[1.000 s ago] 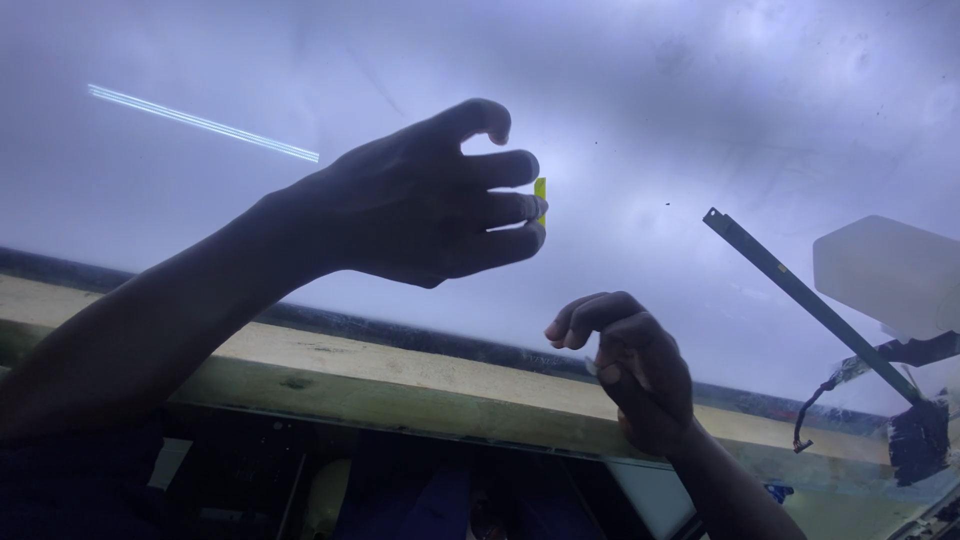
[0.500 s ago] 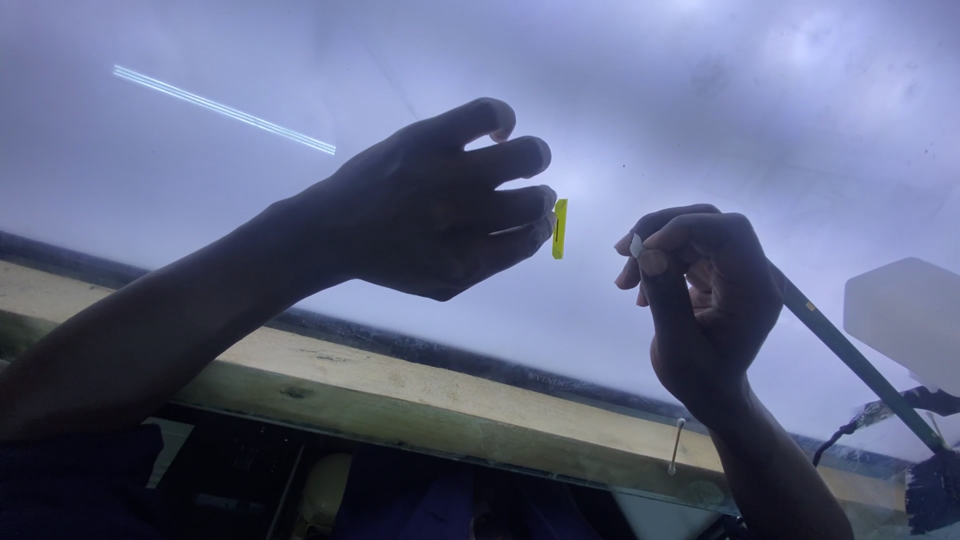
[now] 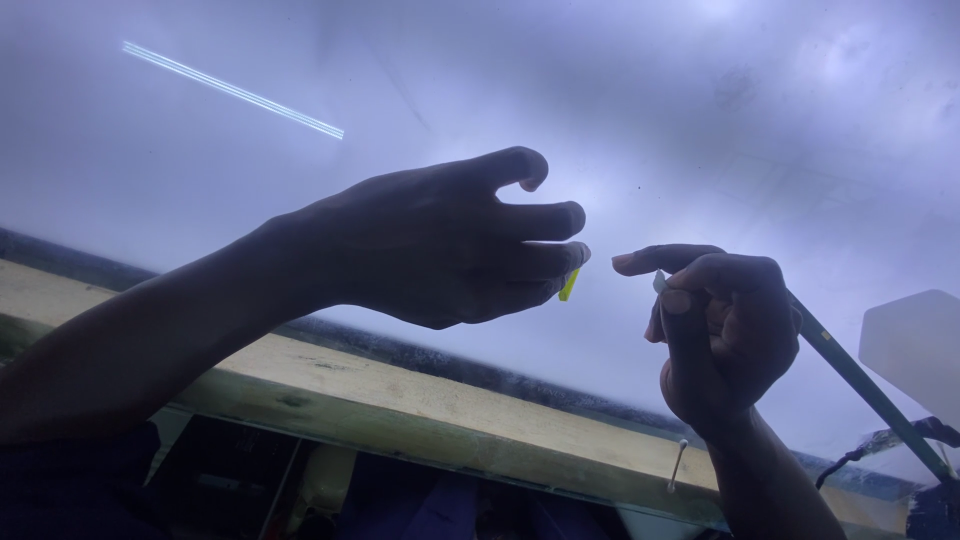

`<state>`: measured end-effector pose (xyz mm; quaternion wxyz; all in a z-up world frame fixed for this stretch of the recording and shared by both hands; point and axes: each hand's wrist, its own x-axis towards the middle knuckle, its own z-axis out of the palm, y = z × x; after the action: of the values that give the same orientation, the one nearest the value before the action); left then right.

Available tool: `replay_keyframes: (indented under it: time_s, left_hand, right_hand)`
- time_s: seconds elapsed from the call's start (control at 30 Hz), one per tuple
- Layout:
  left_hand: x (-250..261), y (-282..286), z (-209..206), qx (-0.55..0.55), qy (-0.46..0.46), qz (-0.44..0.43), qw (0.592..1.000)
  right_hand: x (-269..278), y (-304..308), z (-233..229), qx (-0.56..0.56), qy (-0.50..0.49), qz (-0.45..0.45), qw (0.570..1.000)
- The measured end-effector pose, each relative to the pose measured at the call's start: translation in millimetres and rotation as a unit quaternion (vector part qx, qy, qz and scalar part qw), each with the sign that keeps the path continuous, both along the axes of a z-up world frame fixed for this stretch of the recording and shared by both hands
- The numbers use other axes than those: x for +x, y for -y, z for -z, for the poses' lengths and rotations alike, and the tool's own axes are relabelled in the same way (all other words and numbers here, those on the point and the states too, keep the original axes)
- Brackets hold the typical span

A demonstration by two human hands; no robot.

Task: Cleaning a small white plastic component with a cloth and using tweezers to handle a tiny yellow part on a light table.

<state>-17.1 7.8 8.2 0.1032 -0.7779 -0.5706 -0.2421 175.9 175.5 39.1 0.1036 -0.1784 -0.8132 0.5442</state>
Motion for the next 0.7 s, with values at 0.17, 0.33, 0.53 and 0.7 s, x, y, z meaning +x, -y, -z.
replay_keyframes:
  time_s: [0.17, 0.33, 0.53, 0.7]
  left_hand:
    - [5, 3, -1, -0.019, -0.036, 0.029, 0.999]
    - [9, 2, 2, 0.002, -0.001, 0.043, 0.999]
    - [17, 6, 3, -0.011, -0.078, 0.038, 0.996]
    - [20, 11, 7, -0.002, -0.057, 0.043, 0.997]
  right_hand:
    - [2, 0, 0, -0.012, 0.002, 0.002, 1.0]
    - [13, -3, 7, 0.007, -0.014, 0.025, 1.0]
    - [13, -5, 8, 0.06, -0.042, -0.037, 0.997]
    - [5, 0, 4, 0.13, -0.052, -0.074, 0.987]
